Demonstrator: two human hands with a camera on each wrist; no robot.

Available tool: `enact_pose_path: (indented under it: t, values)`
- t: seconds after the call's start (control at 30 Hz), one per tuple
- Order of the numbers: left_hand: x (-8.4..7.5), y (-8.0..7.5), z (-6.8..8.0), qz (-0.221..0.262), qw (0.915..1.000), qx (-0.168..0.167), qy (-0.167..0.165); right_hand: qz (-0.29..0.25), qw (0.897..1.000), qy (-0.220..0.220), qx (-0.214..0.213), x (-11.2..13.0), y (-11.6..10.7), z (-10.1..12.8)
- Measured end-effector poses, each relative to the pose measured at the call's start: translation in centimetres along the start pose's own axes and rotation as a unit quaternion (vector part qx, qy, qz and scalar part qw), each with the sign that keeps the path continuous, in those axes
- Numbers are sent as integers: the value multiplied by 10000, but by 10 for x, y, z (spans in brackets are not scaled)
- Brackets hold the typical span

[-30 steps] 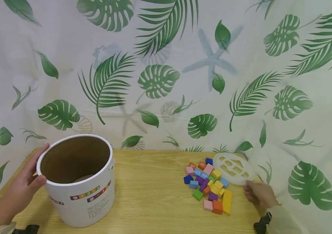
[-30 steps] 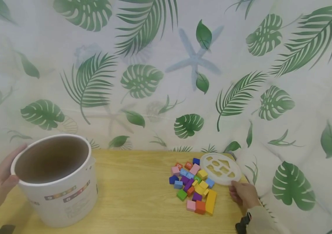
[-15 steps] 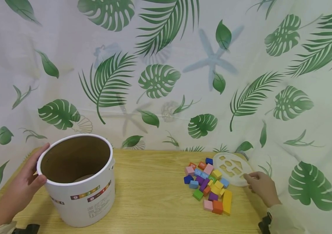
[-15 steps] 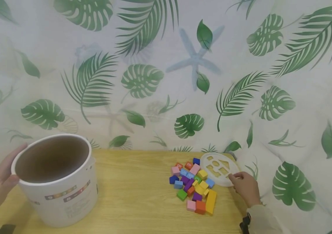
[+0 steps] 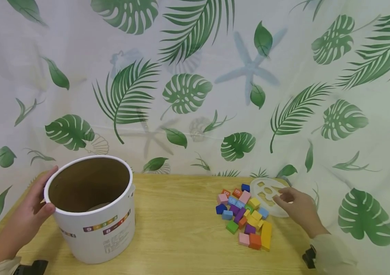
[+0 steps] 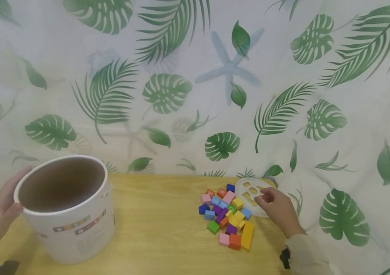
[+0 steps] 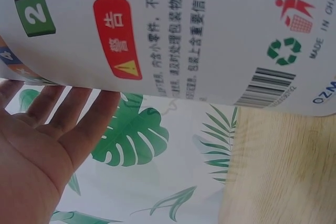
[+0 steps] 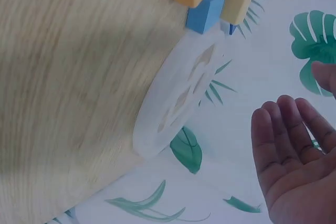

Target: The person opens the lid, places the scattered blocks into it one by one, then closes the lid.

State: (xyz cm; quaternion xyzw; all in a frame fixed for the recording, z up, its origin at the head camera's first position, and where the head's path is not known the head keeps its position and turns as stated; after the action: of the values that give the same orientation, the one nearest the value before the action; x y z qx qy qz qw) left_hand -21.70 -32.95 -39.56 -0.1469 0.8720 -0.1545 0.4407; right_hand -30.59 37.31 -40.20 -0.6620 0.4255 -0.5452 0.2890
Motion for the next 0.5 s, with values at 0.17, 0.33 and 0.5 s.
enact_pose_path:
  t: [0.17, 0.33, 0.5]
  values:
    - [-1, 1, -2, 29, 9999, 52, -117, -11, 9992, 2, 399, 3, 14, -2]
    - [-3, 6, -4, 197, 9997, 27, -149, -15, 9979, 0, 648, 8, 30, -4]
    - [-5, 11, -1, 598, 9982, -88, -11, 164, 9938, 193, 1087, 9, 48, -10]
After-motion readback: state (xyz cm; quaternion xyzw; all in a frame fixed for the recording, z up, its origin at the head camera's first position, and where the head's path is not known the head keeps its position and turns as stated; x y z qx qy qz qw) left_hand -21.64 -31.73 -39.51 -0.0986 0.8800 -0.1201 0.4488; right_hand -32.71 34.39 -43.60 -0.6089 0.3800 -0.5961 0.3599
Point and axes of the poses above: each hand's wrist, its own z-axis away from the middle knuckle, its own y-axis out of the palm, x = y × z, the point moved 5 cm from there along -z, towards the middle knuckle, and after that the axes turned 6 degrees about y, right-handed, at the moved point
